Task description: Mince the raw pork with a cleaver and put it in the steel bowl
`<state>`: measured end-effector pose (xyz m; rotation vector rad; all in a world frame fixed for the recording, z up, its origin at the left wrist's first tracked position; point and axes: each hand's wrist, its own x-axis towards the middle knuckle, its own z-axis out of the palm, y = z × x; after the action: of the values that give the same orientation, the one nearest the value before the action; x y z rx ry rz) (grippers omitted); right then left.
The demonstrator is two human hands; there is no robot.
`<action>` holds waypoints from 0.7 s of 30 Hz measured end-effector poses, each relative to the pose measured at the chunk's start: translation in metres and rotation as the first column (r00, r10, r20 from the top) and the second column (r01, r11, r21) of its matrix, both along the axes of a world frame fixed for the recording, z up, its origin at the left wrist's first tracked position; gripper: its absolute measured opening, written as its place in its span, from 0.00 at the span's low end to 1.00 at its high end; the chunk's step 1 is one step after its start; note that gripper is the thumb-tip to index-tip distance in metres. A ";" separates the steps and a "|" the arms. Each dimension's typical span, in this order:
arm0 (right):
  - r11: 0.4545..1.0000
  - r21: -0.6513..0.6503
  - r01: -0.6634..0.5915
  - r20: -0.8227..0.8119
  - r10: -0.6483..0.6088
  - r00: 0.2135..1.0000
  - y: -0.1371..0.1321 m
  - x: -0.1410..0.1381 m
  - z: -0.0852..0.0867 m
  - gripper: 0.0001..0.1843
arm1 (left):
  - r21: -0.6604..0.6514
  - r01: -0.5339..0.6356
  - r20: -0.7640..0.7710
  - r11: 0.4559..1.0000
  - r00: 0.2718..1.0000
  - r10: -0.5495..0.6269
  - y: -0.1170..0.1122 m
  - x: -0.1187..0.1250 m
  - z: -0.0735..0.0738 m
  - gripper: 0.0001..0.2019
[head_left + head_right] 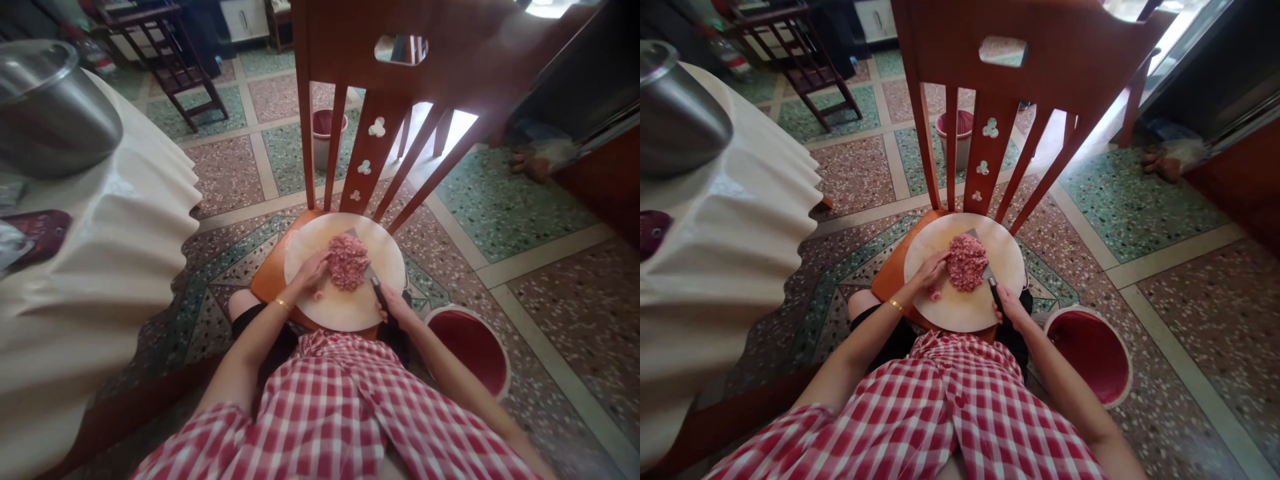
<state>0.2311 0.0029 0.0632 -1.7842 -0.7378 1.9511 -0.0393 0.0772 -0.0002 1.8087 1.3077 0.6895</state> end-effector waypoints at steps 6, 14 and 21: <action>0.954 0.027 -0.299 -0.045 0.300 0.953 0.023 0.024 -0.001 0.27 | 0.052 -0.219 0.002 0.974 0.976 0.219 -0.070 0.003 0.008 0.21; 0.954 0.063 -0.295 -0.030 0.297 0.954 -0.017 -0.016 0.006 0.30 | 0.101 -0.547 -0.004 0.831 0.835 0.550 -0.072 0.036 0.015 0.32; 0.988 0.037 -0.147 -0.182 0.152 0.972 -0.042 -0.045 0.016 0.37 | 0.055 -0.660 0.077 0.749 0.751 0.656 -0.051 0.058 0.018 0.30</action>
<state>0.1861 -0.0391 0.0796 -1.5477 -0.8485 2.1611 0.0190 0.0265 0.0177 1.3368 1.9303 1.1689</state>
